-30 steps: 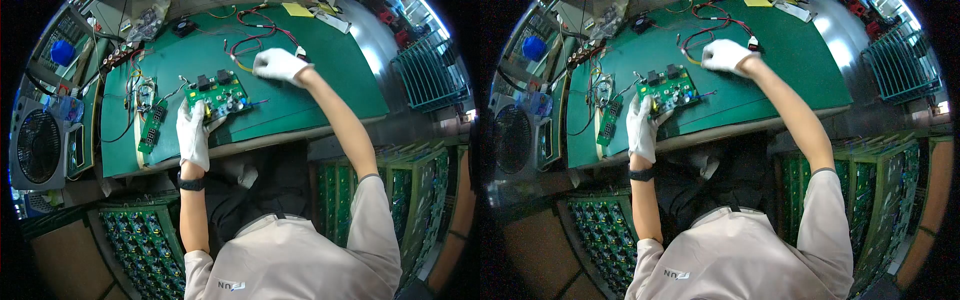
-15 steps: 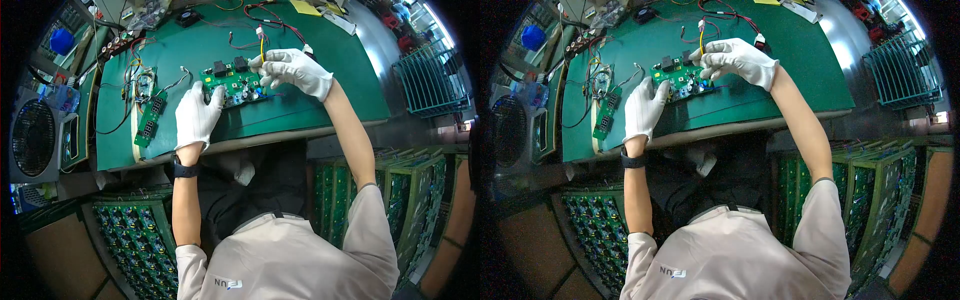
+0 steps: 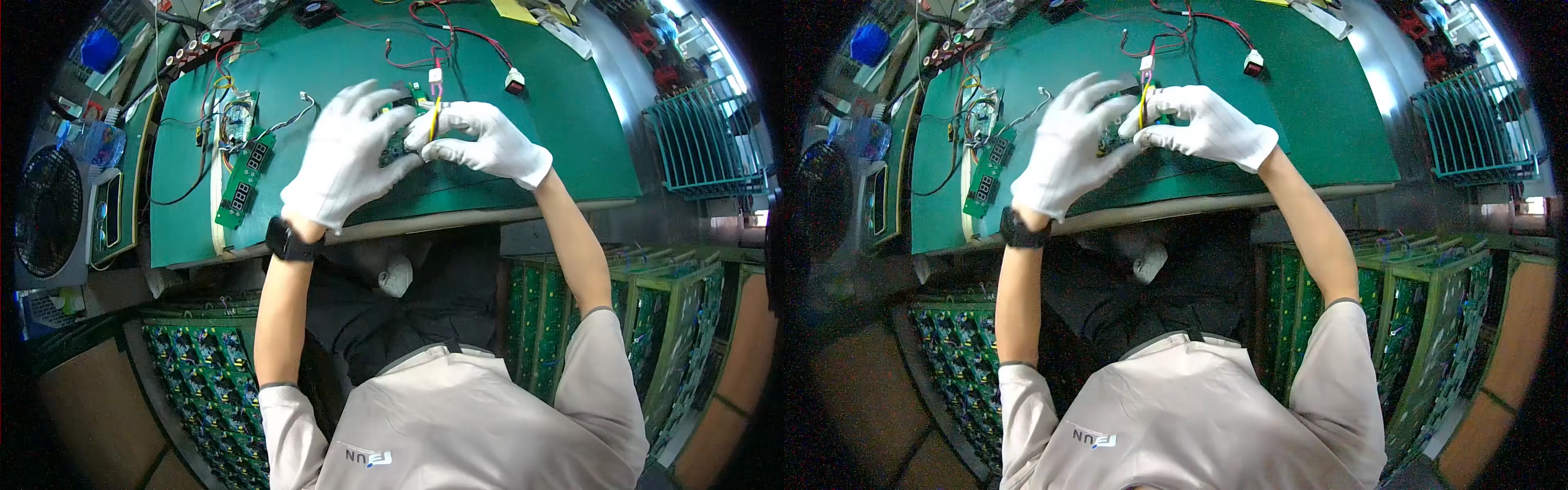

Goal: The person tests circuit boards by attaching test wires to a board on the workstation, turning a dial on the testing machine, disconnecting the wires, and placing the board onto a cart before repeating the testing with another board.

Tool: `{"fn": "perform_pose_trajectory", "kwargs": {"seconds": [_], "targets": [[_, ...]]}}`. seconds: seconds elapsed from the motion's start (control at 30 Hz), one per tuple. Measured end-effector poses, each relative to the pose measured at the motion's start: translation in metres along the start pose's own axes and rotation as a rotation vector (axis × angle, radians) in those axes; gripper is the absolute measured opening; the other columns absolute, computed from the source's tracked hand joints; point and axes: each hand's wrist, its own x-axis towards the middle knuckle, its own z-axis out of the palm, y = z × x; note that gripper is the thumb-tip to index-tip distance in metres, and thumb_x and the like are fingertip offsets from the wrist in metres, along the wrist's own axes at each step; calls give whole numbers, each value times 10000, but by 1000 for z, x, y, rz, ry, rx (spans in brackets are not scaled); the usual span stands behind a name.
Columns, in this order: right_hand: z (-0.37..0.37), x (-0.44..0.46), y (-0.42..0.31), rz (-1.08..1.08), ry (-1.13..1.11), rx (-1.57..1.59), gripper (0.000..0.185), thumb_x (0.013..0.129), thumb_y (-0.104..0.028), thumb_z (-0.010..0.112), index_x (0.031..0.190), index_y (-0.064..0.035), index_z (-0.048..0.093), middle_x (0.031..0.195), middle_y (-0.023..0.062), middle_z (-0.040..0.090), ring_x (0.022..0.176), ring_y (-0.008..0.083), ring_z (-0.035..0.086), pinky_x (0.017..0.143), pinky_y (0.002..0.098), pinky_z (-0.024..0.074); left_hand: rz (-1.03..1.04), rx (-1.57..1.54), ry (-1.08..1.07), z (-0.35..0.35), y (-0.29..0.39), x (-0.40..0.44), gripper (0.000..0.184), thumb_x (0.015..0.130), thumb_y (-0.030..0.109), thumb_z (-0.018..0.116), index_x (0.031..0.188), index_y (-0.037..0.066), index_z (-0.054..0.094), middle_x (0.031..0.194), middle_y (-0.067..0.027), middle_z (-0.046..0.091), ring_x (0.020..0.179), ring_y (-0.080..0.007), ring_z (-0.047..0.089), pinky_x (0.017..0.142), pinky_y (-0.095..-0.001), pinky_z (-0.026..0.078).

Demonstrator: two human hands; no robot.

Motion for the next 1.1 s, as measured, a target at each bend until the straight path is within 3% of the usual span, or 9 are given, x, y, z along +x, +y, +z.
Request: {"fn": "perform_pose_trajectory", "kwargs": {"seconds": [0.13,0.23,0.67,0.83,0.97,1.1], "targets": [[-3,4,10,-12,-38,-67,181,944,-70,748,1111,2,749,1107,93,753,1007,187,702,919,340,569,19,-141,-105,31,-14,-2,522,828,277,830,1295,113,664,1419,-130,597,1439,-377,454,1233,-532,333],[-11,-1,9,-103,3,-270,199,938,-71,749,1121,8,742,1100,103,755,1005,204,711,924,343,568,54,-154,-96,39,-21,-5,504,846,274,816,1301,122,661,1425,-98,599,1460,-377,434,1248,-554,302],[-3,-10,16,-18,211,-371,231,918,-108,795,1102,21,741,1040,116,772,927,149,718,837,296,556,66,-174,-60,46,-23,-11,385,868,276,797,1221,179,677,1430,-83,598,1469,-366,427,1254,-575,276],[-1,-9,12,108,253,-423,218,924,-137,795,1087,5,762,1008,109,774,894,135,703,815,289,550,53,-210,-24,47,-22,-11,557,842,252,827,1327,117,589,1468,-117,567,1470,-392,421,1248,-585,284],[3,-2,9,40,307,-286,225,912,-153,802,1067,5,767,986,108,767,871,140,694,807,307,549,-8,-331,78,50,-22,-15,724,809,282,856,1420,114,506,1488,-135,542,1467,-393,423,1240,-595,287],[3,0,-2,146,184,-451,244,898,-155,801,1081,3,773,971,124,762,863,169,705,810,324,550,-62,-91,80,50,-18,-17,882,765,344,886,1498,127,445,1510,-141,516,1470,-393,419,1221,-626,292]]}}
